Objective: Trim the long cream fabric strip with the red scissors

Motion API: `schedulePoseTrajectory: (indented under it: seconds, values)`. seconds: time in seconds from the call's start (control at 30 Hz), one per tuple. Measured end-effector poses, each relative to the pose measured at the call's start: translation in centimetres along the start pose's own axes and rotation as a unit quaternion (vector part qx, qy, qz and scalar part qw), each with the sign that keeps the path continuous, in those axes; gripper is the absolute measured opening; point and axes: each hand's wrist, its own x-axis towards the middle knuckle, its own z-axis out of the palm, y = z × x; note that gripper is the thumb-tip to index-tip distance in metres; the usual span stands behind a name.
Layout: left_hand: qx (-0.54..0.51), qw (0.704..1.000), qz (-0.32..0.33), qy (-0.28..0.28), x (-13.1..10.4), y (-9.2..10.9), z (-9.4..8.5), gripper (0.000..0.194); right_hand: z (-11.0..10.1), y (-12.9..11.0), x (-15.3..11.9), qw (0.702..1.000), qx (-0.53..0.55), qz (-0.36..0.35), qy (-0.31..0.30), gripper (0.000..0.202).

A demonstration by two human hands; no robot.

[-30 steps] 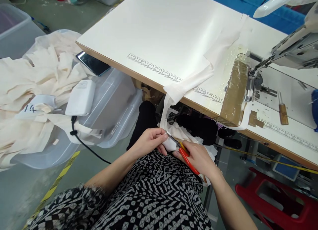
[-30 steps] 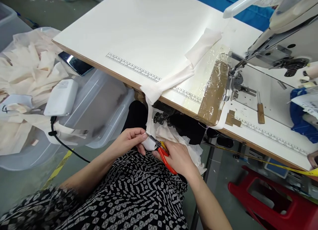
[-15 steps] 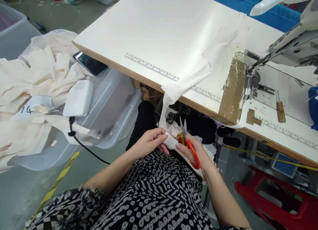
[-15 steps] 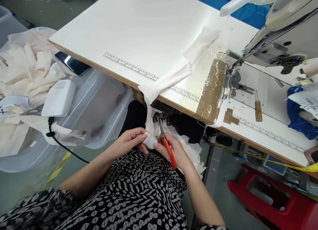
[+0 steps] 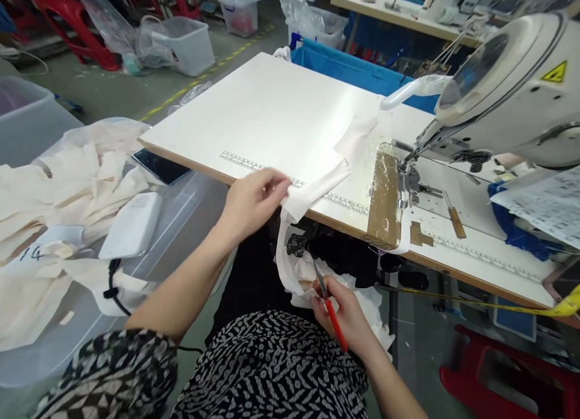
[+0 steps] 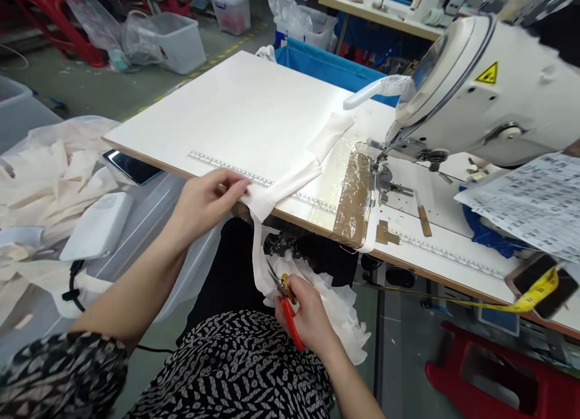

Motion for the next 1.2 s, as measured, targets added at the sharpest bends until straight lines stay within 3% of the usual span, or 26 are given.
schedulePoseTrajectory:
  seconds: [0.07,0.17,0.3,0.4,0.5,0.6,0.67,0.77,0.83,0.9,0.97,1.03,1.13,1.2]
  values:
    - [0.104,0.992,0.064,-0.028,4.6,1.0,1.5,0.022,0.1,-0.3,-0.3,1.000,0.008,-0.004,0.001,0.004]
    - [0.244,0.964,0.073,-0.074,9.7,2.6,5.3,0.031,0.4,-0.6,-0.7,1.000,0.018,-0.013,0.009,0.006]
    - [0.311,0.943,0.074,-0.094,12.0,3.7,9.2,0.038,0.4,-0.4,-1.3,0.999,0.011,-0.013,0.028,0.006]
    - [0.266,0.959,0.042,-0.090,12.5,3.6,9.7,0.031,0.3,0.1,-1.7,0.999,0.001,-0.012,0.038,0.005]
    - [0.187,0.977,0.004,-0.105,13.4,3.8,9.0,0.027,0.6,0.5,-1.9,0.999,-0.002,-0.021,0.044,0.005]
    - [0.158,0.982,0.080,-0.057,13.8,5.1,8.0,0.025,0.9,0.6,-1.9,0.999,0.008,-0.029,0.036,0.003]
    - [0.180,0.970,0.158,-0.041,13.2,6.3,7.4,0.024,0.8,0.5,-1.8,0.999,0.019,-0.031,0.033,0.006]
    - [0.169,0.956,0.209,-0.114,11.1,6.8,6.3,0.017,-0.2,0.1,-2.1,0.997,0.052,-0.011,0.055,0.012]
    - [0.075,0.974,0.155,-0.145,9.3,6.1,5.2,0.019,-1.7,-0.3,-2.8,0.993,0.086,0.016,0.084,0.015]
    - [-0.073,0.984,0.044,-0.156,7.2,4.7,3.9,0.023,-3.9,-0.9,-4.1,0.984,0.116,0.035,0.129,0.020]
    - [-0.221,0.959,-0.067,-0.163,4.9,2.7,2.8,0.024,-6.9,-1.5,-6.3,0.971,0.145,0.039,0.184,0.024]
    - [-0.326,0.925,-0.137,-0.142,2.3,0.6,1.9,0.022,-10.1,-1.7,-9.3,0.954,0.182,0.051,0.233,0.021]
    - [-0.364,0.902,-0.184,-0.144,-1.5,-2.8,1.5,0.021,-14.1,-1.0,-14.8,0.939,0.192,0.121,0.259,0.023]
    - [-0.333,0.905,-0.185,-0.190,-3.9,-4.6,1.8,0.021,-15.3,0.0,-18.2,0.937,0.100,0.195,0.273,0.028]
